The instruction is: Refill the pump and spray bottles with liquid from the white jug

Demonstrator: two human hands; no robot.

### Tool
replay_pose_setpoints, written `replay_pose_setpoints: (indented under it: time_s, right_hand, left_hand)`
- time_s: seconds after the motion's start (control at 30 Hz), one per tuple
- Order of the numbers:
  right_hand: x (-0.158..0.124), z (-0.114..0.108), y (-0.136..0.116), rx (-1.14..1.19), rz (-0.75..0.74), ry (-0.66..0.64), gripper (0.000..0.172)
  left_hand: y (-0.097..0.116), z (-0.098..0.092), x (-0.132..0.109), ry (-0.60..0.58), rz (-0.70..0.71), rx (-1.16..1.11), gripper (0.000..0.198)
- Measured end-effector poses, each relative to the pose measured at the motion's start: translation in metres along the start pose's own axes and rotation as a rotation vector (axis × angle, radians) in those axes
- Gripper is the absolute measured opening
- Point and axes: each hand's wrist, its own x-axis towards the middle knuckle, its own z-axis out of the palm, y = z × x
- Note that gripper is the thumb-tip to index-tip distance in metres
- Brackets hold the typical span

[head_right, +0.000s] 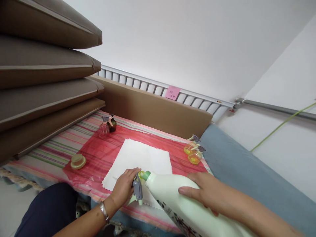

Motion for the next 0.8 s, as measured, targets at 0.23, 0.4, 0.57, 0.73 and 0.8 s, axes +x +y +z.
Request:
replay_pose_setpoints:
  time_s: [0.23,0.4,0.57,0.73,0.8]
  right_hand:
    - [-0.0003,-0.0030,-0.0054,-0.045,0.015,-0.065,0.040]
    - [0.0006,-0.0027,-0.0043,-0.054,0.018,-0.069,0.040]
    - [0.0012,-0.0024,-0.0043,-0.052,0.027,-0.064,0.039]
    - [0.0027,-0.0041,-0.0019,-0.085,0.036,-0.096,0.042]
    - [0.0041,-0.0048,0.0000,-0.088,0.034,-0.112,0.043]
  left_hand:
    - [-0.0010,0.0018,0.0000,-0.009,0.006,0.005,0.076]
    - [-0.0006,0.0018,0.0004,-0.006,0.008,0.005,0.076]
    - [-0.0006,0.0026,0.0004,-0.001,0.014,0.025,0.076]
    - [0.0023,-0.0002,-0.0005,-0.019,-0.004,0.016,0.076]
    - [0.0033,-0.0013,-0.0004,-0.029,-0.019,0.015,0.076]
